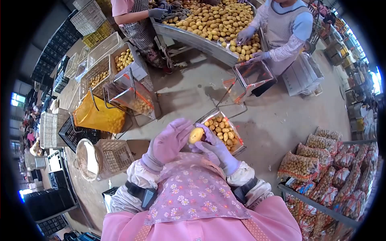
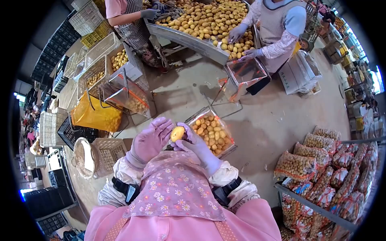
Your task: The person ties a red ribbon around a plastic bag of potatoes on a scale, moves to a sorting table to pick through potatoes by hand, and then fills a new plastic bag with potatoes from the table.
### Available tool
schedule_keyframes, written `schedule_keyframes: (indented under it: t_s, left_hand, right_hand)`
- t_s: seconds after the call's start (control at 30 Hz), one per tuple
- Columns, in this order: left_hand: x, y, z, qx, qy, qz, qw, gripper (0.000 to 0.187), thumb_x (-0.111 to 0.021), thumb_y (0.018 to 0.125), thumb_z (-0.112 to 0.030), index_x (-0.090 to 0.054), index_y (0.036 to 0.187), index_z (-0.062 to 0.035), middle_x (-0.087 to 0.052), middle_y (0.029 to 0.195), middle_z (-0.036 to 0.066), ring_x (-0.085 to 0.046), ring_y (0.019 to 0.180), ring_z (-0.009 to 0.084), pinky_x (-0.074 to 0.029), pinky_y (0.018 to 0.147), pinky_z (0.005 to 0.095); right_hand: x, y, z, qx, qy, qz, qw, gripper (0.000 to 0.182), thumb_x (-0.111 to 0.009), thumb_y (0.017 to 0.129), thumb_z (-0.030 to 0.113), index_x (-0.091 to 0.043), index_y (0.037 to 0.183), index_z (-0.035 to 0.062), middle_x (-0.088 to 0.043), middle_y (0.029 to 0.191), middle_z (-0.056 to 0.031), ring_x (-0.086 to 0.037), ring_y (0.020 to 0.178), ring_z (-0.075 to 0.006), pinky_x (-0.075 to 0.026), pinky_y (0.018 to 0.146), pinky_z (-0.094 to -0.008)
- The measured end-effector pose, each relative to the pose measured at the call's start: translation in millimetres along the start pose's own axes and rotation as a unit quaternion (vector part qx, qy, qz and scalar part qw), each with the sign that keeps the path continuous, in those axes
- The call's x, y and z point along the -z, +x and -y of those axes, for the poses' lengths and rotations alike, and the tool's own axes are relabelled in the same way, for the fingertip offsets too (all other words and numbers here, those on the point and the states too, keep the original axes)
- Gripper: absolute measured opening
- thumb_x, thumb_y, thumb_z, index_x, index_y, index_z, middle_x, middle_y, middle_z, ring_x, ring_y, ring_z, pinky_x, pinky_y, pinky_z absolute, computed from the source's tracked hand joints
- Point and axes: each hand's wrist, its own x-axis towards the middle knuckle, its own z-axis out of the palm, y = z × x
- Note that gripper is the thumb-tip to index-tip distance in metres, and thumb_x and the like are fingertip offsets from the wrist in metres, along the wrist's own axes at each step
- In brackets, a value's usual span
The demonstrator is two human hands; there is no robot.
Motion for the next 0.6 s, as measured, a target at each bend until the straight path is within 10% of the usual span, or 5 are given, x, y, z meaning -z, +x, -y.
schedule_keyframes:
  t_s: [0.23, 0.37, 0.47, 0.6]
  left_hand:
    - [-0.1, -2.5, 1.9, -0.004, 0.009, 0.001, 1.0, 0.05, -0.053, 0.095, -0.029, -0.044, 0.139, -0.0061, -0.049, 0.141, 0.013, -0.042, 0.135, 0.0283, -0.029, 0.116, 0.0424]
    - [19.1, 1.0, 15.1, 0.069, 0.059, -0.02, 0.996, 0.046, -0.05, 0.099, -0.03, -0.045, 0.138, -0.0054, -0.053, 0.135, 0.013, -0.048, 0.128, 0.0265, -0.035, 0.112, 0.0414]
    - [54.4, -4.7, 30.6, 0.103, 0.058, -0.077, 0.99, 0.043, -0.05, 0.1, -0.028, -0.046, 0.136, -0.0052, -0.055, 0.13, 0.011, -0.053, 0.122, 0.0252, -0.04, 0.109, 0.0405]
    - [101.3, -13.9, 54.0, 0.118, 0.062, -0.226, 0.965, 0.038, -0.053, 0.099, -0.027, -0.051, 0.13, -0.0054, -0.059, 0.12, 0.009, -0.057, 0.114, 0.0233, -0.045, 0.102, 0.038]
  right_hand:
    - [-12.6, -5.9, 2.7, 0.003, 0.101, -0.019, 0.995, 0.059, -0.054, 0.096, 0.004, -0.028, 0.149, 0.0105, -0.053, 0.121, -0.0101, -0.061, 0.106, -0.0206, -0.053, 0.092, -0.0334]
    - [12.9, -0.3, -42.4, -0.026, 0.077, -0.041, 0.996, 0.039, -0.056, 0.096, 0.006, -0.045, 0.133, 0.0105, -0.058, 0.093, -0.003, -0.06, 0.081, -0.0114, -0.05, 0.071, -0.0239]
    - [57.1, -5.7, -73.7, -0.082, 0.011, -0.113, 0.99, 0.017, -0.054, 0.1, 0.027, -0.055, 0.108, 0.0121, -0.054, 0.072, 0.0, -0.051, 0.055, -0.0084, -0.04, 0.047, -0.0218]
    - [133.3, -13.6, -101.9, -0.122, 0.091, -0.262, 0.953, 0.049, -0.043, 0.098, 0.059, -0.057, 0.099, 0.0126, -0.06, 0.081, -0.0036, -0.053, 0.056, -0.0094, -0.039, 0.042, -0.022]
